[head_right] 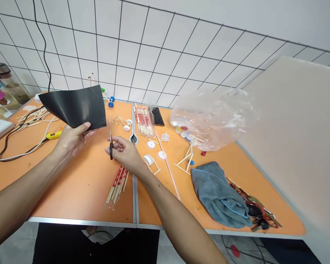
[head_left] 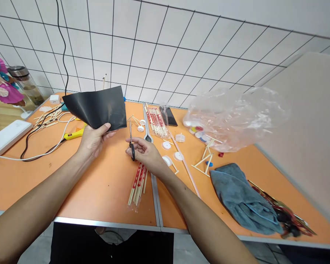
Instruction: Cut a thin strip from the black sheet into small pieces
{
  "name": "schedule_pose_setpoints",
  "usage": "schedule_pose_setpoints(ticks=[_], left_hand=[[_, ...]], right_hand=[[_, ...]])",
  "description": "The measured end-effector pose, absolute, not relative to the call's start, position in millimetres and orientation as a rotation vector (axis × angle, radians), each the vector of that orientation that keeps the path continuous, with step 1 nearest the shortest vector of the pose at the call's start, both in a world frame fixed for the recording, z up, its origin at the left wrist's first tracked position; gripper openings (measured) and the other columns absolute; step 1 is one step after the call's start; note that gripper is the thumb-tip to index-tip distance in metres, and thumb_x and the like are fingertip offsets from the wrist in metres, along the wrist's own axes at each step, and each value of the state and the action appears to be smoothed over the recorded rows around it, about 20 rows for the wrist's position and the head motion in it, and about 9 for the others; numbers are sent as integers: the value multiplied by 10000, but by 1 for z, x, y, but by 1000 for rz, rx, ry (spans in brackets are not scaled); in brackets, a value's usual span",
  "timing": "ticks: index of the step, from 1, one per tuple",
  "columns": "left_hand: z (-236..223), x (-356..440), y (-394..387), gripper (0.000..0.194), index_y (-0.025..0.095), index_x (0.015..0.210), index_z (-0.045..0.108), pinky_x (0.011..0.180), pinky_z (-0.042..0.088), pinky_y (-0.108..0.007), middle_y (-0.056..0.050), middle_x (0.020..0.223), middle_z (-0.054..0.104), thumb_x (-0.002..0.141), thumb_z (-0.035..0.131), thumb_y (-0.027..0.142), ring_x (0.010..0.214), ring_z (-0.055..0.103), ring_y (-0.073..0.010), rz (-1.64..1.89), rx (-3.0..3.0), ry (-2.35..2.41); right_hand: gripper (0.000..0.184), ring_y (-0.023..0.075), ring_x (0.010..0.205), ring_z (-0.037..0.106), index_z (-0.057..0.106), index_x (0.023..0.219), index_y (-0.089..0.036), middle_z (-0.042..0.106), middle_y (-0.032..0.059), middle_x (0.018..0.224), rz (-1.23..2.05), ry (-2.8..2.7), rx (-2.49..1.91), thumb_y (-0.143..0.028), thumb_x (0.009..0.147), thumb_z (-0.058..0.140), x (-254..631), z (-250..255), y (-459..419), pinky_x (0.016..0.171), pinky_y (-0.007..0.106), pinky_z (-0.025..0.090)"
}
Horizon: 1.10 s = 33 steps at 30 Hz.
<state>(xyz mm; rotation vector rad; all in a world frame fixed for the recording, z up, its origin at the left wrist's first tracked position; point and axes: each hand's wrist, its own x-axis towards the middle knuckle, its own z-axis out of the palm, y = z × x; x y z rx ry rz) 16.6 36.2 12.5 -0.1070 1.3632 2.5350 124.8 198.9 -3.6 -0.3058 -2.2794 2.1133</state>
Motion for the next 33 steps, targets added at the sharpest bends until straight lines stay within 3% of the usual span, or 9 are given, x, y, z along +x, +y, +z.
schedule_pose_setpoints(ticks=[33], left_hand=[[10,21,37,411,141,1075,755,537,620,-211,-45,796,812,675,808,65,644,796,-199,2493,-103,1379]], right_hand=[[542,148,774,657,757,1128,-220,690,-12,856,2082,-2296,-316,-443,663,922,127,-8,194,763,302,558]])
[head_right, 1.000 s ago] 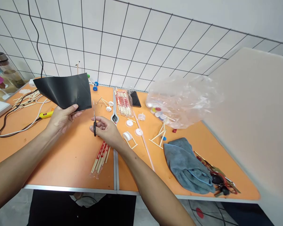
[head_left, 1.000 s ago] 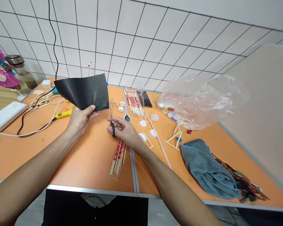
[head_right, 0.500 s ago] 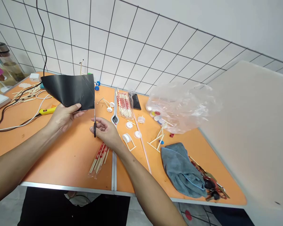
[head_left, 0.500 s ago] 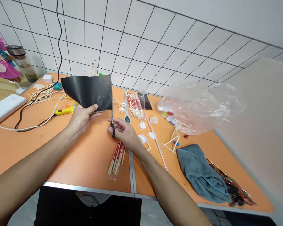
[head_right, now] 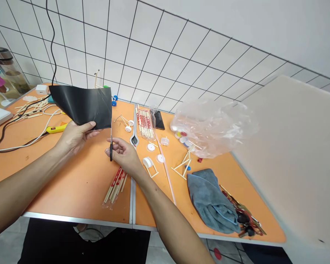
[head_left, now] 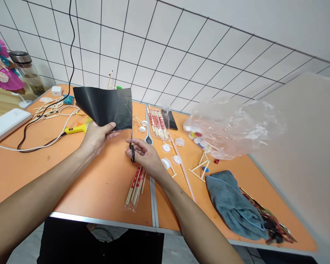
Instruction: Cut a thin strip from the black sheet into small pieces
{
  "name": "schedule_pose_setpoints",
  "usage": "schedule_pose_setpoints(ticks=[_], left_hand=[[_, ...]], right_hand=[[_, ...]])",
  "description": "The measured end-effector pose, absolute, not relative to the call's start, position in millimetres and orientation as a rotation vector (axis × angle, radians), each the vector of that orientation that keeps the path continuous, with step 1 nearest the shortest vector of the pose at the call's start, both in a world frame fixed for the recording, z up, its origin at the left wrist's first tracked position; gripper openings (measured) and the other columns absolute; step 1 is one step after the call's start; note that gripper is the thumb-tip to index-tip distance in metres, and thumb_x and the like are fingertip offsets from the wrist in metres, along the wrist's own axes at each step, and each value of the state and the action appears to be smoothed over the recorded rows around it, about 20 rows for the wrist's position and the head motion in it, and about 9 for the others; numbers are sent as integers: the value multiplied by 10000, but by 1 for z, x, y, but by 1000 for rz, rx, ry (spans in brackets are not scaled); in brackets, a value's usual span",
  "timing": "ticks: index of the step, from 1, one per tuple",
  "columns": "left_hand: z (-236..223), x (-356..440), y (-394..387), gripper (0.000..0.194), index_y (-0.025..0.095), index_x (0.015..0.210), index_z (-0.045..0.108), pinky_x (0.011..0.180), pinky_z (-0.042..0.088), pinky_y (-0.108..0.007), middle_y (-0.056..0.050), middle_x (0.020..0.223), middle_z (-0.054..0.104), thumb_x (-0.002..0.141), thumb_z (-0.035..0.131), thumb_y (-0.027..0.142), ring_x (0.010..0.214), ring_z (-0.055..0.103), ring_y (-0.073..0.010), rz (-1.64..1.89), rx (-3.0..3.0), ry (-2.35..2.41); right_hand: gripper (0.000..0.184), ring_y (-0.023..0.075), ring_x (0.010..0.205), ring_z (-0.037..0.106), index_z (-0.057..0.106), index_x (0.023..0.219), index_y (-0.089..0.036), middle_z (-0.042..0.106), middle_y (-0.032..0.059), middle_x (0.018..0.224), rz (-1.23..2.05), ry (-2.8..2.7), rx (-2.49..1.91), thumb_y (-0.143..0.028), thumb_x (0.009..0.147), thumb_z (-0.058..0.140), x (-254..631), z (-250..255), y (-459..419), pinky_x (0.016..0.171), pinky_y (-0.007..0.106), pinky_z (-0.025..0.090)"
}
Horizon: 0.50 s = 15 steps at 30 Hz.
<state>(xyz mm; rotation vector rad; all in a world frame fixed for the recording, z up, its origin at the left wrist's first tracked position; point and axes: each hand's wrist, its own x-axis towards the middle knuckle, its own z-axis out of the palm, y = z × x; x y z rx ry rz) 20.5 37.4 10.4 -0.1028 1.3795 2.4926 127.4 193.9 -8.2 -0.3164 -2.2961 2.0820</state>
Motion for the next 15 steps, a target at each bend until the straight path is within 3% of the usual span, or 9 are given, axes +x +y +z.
schedule_pose_setpoints(ticks=[6,15], left_hand=[[8,19,37,445,140,1081,761,574,640,-239,-77,854,826,651,862,88,739,823,-241,2467,-101,1395],[8,20,38,441,137,1069,751,549,627,-227,-62,845,818,644,852,77,675,803,-213,2473,-89,1386]], right_hand=[[540,144,745,640,760,1103,-218,680,-15,838,2089,-2300,-301,-461,651,928,127,-8,194,737,299,545],[558,129,719,596,752,1094,-201,654,-25,819,2114,-2304,-350,-438,624,935,127,-6,193,729,290,512]])
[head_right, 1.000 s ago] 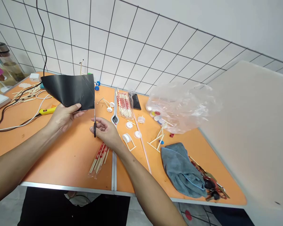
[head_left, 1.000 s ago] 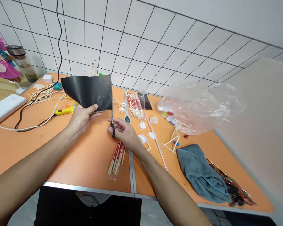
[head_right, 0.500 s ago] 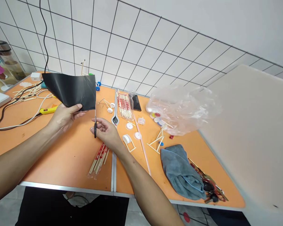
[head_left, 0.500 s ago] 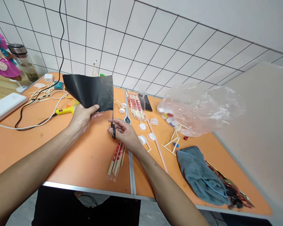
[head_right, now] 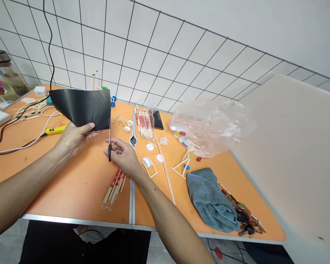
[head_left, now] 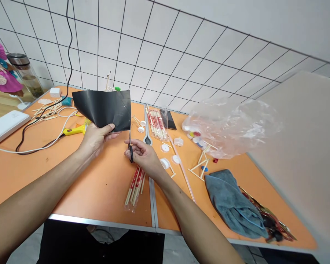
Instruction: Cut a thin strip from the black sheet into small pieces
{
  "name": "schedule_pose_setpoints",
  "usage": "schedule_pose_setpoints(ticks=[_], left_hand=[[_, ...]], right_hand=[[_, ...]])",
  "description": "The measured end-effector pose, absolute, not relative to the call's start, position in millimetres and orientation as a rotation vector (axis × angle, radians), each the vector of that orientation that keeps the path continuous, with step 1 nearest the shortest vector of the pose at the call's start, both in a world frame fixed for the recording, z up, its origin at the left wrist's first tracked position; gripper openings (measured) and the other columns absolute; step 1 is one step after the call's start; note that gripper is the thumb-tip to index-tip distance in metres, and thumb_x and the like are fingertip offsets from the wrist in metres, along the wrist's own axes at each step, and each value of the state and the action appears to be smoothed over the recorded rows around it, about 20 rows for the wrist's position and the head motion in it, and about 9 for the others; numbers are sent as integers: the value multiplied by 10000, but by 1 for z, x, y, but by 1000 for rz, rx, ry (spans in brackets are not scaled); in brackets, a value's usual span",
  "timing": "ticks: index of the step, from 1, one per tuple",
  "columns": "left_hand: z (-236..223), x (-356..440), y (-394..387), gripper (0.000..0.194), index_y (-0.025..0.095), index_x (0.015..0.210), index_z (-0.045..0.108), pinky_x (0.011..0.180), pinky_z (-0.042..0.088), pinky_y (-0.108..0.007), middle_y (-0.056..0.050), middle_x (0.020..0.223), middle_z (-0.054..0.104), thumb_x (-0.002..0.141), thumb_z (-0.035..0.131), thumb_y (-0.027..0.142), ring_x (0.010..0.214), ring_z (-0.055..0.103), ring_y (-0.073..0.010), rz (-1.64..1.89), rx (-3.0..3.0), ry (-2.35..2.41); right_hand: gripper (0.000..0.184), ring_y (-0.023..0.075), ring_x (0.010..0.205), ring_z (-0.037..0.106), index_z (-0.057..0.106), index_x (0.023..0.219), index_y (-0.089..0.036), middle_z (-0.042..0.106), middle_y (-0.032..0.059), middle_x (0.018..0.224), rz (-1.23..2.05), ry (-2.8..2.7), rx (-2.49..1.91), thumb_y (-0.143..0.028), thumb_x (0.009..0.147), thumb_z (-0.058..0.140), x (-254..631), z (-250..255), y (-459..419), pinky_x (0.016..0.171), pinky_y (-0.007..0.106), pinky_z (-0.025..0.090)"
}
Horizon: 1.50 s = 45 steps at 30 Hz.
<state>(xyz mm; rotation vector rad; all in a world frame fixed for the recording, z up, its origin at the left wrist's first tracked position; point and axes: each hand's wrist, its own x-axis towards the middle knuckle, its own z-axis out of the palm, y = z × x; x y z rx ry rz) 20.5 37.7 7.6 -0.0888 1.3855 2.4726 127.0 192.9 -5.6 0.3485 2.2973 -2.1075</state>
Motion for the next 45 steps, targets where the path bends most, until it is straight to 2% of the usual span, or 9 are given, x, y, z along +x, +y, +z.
schedule_pose_setpoints(ticks=[4,10,18,24,36,45], left_hand=[[7,20,37,467,139,1106,740,546,621,-219,-48,825,812,655,837,70,647,795,-201,2485,-78,1383],[6,20,37,488,155,1128,734,539,617,-210,-45,812,812,660,850,78,651,799,-205,2477,-65,1390],[4,19,37,480,149,1114,750,564,637,-229,-68,844,822,652,867,100,726,823,-239,2463,-69,1417],[5,19,37,447,134,1090,749,547,625,-220,-71,827,820,658,851,90,688,815,-227,2477,-57,1409],[4,19,37,552,162,1176,738,575,645,-237,-63,881,825,646,878,102,727,824,-236,2457,-61,1431],[6,21,36,522,148,1155,746,554,634,-223,-62,841,820,651,867,89,696,818,-228,2448,-44,1430]], right_hand=[[546,138,721,613,755,1118,-205,670,-17,827,-2093,2317,346,-446,655,918,127,-7,193,715,296,514],[575,116,674,589,767,1071,-207,666,-35,780,-2134,2286,357,-449,588,967,127,-6,192,666,270,493],[583,100,615,544,779,1055,-204,623,-54,718,-2131,2309,350,-487,584,972,126,-6,192,609,258,467],[601,96,609,506,780,1081,-191,601,-55,712,-2112,2313,355,-483,590,966,126,-7,192,602,259,427],[574,118,669,566,781,1112,-198,645,-34,776,-2128,2306,364,-452,623,944,127,-6,193,648,271,458],[577,123,666,569,780,1096,-205,630,-39,756,-2146,2293,365,-472,614,951,127,-5,193,647,274,459]])
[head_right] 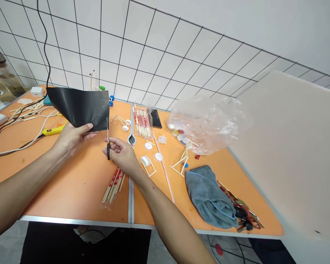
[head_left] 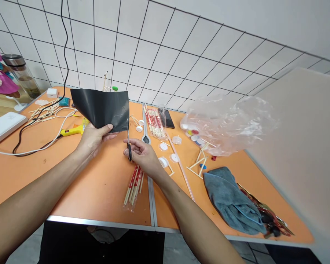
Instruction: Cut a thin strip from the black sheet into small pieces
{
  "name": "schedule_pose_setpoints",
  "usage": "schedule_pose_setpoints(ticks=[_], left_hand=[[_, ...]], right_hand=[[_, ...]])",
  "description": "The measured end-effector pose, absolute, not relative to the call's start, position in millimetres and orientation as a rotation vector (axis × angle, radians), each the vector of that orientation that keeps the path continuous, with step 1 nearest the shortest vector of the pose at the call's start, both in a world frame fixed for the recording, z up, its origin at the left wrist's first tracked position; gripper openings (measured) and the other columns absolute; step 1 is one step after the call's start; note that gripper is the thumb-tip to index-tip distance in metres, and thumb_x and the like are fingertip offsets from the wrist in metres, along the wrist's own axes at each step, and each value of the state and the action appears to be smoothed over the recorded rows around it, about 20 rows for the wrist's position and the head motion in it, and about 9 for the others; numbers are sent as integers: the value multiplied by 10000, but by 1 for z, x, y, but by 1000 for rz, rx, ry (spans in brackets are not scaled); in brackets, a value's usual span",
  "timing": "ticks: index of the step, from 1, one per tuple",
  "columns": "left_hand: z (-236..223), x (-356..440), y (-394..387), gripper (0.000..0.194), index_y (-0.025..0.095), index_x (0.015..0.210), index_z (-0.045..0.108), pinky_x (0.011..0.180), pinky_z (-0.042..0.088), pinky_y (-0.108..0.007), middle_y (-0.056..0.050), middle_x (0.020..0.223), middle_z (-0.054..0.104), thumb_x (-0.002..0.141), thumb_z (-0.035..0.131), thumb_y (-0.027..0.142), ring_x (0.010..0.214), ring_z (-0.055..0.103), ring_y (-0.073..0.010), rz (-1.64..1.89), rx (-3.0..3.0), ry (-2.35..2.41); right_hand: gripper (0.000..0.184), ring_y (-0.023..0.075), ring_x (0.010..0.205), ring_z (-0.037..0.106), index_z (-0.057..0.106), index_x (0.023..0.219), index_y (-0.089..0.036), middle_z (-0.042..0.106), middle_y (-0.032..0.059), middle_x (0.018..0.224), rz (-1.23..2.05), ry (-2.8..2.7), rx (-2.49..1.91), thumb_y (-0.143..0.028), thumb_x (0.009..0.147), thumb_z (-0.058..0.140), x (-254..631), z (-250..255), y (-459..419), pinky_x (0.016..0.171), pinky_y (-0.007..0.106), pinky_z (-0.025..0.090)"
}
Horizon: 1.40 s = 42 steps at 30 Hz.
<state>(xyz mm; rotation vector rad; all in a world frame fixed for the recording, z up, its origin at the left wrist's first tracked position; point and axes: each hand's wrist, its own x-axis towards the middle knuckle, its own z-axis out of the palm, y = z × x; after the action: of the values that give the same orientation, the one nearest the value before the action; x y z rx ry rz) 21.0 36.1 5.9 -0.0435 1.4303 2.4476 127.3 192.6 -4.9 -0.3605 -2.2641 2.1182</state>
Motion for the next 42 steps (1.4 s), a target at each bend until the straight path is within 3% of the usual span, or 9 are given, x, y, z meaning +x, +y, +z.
schedule_pose_setpoints(ticks=[20,29,42], left_hand=[[8,24,36,507,140,1099,752,515,623,-211,-43,810,815,605,854,90,625,794,-204,2419,-24,1419],[6,24,36,559,134,1126,756,511,625,-210,-63,845,819,581,878,115,675,814,-233,2401,-8,1454],[9,26,36,492,128,1011,765,519,641,-223,-80,867,822,537,897,129,734,824,-255,2371,-14,1487]], right_hand=[[603,116,672,560,780,1126,-179,626,-37,753,2111,-2270,-341,-479,630,945,126,-7,196,643,264,448],[641,104,658,541,769,1138,-166,625,-46,748,2129,-2247,-364,-466,600,945,126,-5,195,645,264,440],[561,112,648,546,746,1132,-188,597,-53,743,2099,-2260,-328,-453,657,885,125,-7,196,647,282,446]])
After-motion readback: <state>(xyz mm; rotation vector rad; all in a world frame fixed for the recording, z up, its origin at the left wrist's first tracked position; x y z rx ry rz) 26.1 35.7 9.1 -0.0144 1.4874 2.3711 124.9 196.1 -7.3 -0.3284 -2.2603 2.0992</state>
